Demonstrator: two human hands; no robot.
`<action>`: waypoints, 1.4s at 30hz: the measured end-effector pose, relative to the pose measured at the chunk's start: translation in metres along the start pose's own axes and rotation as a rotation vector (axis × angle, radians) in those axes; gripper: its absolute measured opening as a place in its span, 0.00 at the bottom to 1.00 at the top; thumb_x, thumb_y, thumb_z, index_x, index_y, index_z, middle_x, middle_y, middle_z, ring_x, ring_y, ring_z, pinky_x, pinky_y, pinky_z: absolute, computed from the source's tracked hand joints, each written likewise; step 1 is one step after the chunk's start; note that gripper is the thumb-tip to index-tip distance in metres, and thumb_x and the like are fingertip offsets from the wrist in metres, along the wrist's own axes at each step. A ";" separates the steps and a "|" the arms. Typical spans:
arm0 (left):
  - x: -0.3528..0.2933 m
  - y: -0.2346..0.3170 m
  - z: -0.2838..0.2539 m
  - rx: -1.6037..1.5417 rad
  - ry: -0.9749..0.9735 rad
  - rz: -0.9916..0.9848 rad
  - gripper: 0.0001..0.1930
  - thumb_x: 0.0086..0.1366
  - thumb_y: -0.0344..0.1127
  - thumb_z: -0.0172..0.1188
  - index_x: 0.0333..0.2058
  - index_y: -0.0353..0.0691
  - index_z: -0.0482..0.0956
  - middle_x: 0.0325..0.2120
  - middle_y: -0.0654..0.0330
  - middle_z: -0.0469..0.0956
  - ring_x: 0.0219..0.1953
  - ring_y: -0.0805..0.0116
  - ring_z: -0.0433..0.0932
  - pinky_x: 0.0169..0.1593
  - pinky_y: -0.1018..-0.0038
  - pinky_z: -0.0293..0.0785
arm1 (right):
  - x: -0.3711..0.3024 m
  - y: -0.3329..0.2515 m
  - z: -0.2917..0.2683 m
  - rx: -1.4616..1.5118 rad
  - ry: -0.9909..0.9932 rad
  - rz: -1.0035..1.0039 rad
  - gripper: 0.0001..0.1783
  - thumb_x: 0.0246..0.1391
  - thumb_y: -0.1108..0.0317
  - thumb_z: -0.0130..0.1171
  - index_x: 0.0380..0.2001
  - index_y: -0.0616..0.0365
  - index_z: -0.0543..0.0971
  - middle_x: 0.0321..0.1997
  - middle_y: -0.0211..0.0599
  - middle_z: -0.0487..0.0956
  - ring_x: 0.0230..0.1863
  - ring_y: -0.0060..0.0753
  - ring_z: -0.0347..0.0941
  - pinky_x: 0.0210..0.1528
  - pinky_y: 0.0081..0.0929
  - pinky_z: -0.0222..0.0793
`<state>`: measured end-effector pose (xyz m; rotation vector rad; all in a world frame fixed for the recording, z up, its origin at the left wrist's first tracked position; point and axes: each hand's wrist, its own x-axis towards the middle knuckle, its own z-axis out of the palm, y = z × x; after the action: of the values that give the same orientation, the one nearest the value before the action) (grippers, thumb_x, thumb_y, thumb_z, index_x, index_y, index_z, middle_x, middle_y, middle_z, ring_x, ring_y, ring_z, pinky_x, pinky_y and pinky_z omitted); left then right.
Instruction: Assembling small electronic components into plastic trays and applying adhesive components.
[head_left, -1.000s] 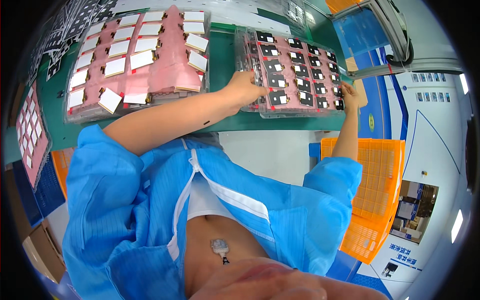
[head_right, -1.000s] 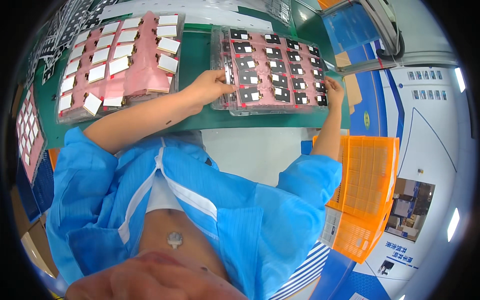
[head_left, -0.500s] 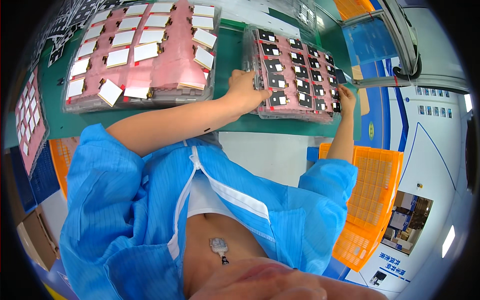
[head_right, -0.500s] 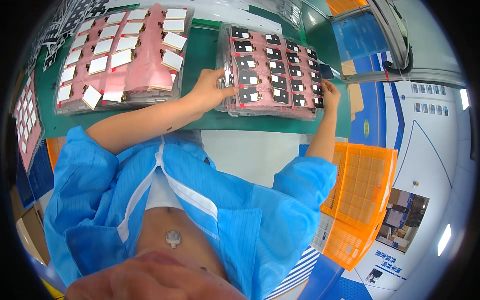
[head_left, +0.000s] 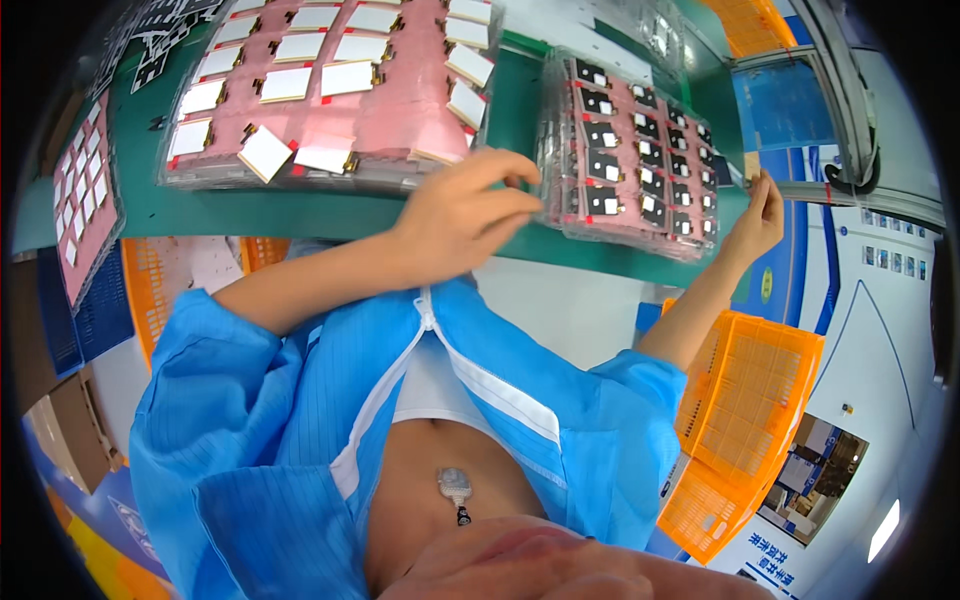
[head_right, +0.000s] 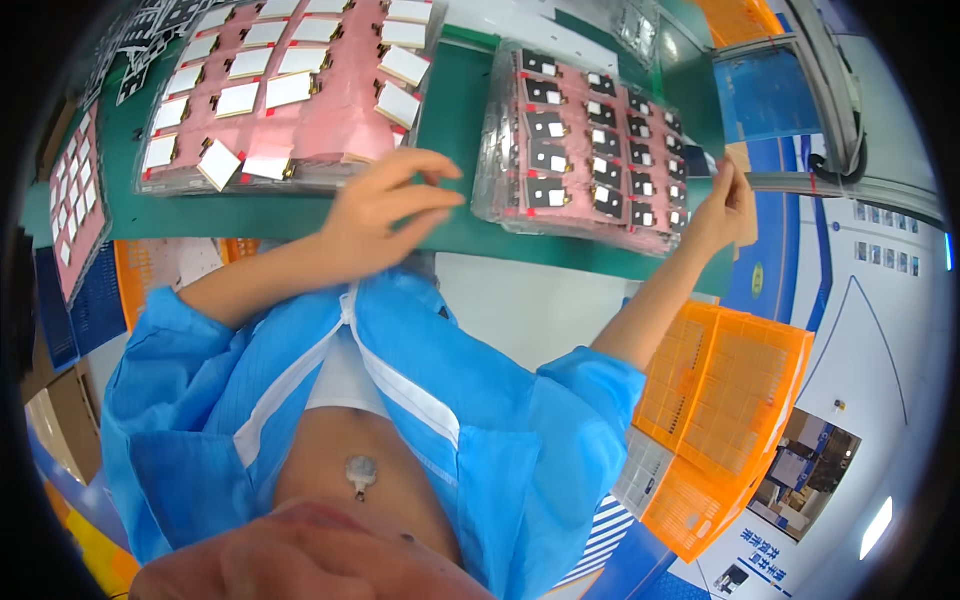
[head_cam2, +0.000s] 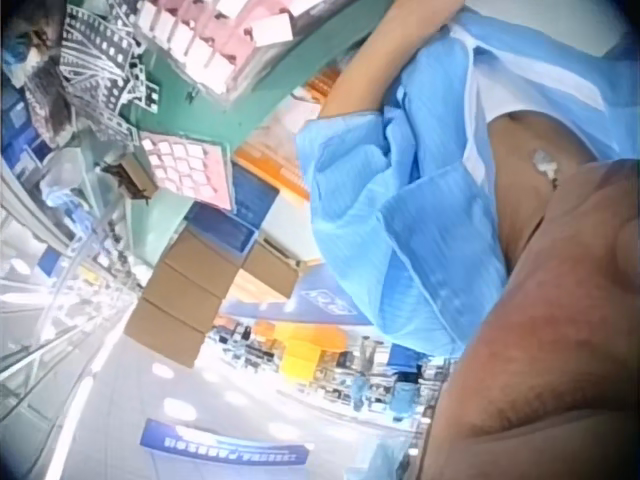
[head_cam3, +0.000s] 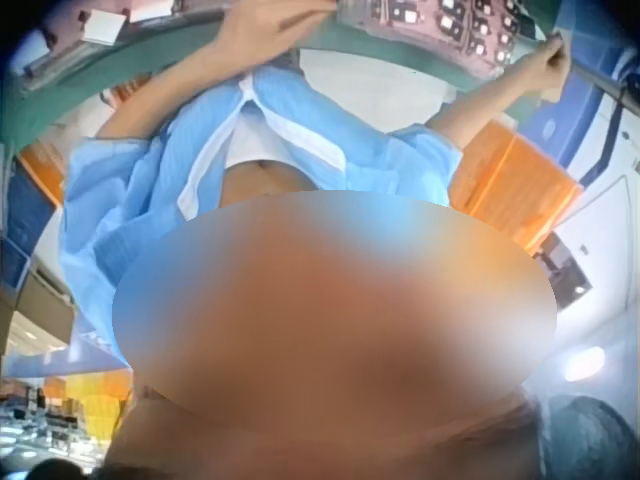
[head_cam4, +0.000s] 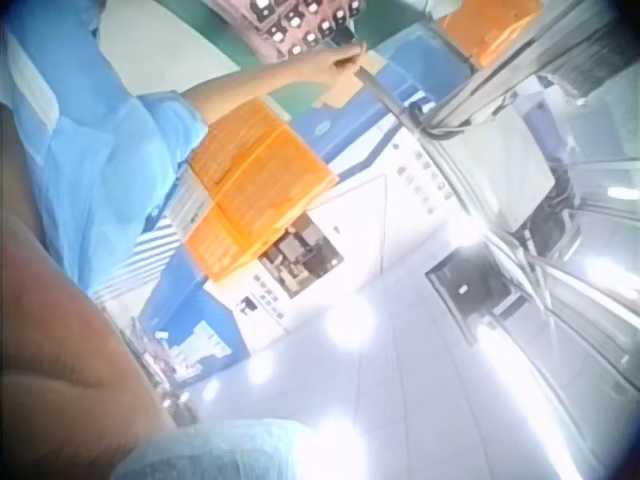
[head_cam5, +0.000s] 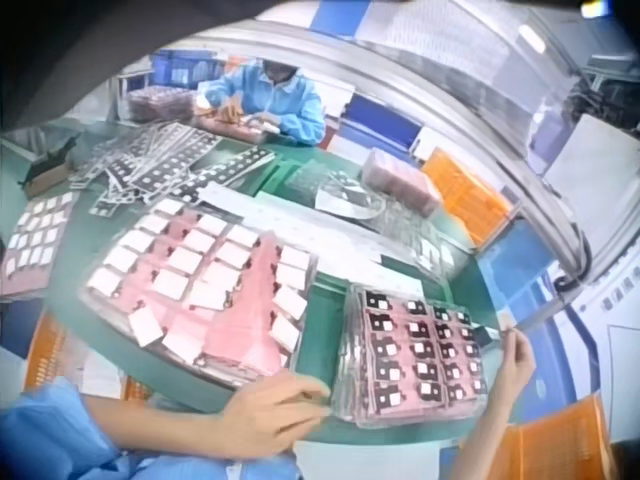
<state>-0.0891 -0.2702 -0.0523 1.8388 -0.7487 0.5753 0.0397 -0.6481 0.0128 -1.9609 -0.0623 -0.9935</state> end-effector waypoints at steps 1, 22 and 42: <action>0.001 0.001 -0.012 0.098 0.087 0.032 0.09 0.53 0.23 0.65 0.35 0.37 0.82 0.38 0.58 0.79 0.35 0.60 0.80 0.37 0.69 0.77 | -0.028 -0.047 0.013 -0.010 -0.034 -0.001 0.11 0.64 0.69 0.60 0.43 0.67 0.83 0.42 0.37 0.85 0.42 0.21 0.77 0.44 0.17 0.70; 0.010 -0.045 -0.082 0.333 0.286 -0.192 0.20 0.52 0.20 0.60 0.44 0.41 0.84 0.43 0.60 0.78 0.34 0.71 0.75 0.34 0.78 0.71 | -0.177 -0.157 0.142 -0.104 -0.795 -0.204 0.21 0.42 0.60 0.74 0.41 0.53 0.84 0.42 0.33 0.79 0.45 0.41 0.76 0.42 0.36 0.74; 0.023 -0.052 -0.084 0.311 0.070 -0.079 0.25 0.46 0.19 0.61 0.46 0.44 0.83 0.45 0.59 0.78 0.42 0.60 0.79 0.39 0.71 0.77 | -0.150 -0.146 0.103 0.053 -0.682 -0.142 0.23 0.39 0.69 0.72 0.44 0.59 0.83 0.42 0.36 0.81 0.34 0.27 0.74 0.36 0.26 0.70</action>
<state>-0.0399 -0.1823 -0.0394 2.1115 -0.5596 0.7324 -0.0574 -0.4374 -0.0116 -2.1834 -0.6067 -0.3614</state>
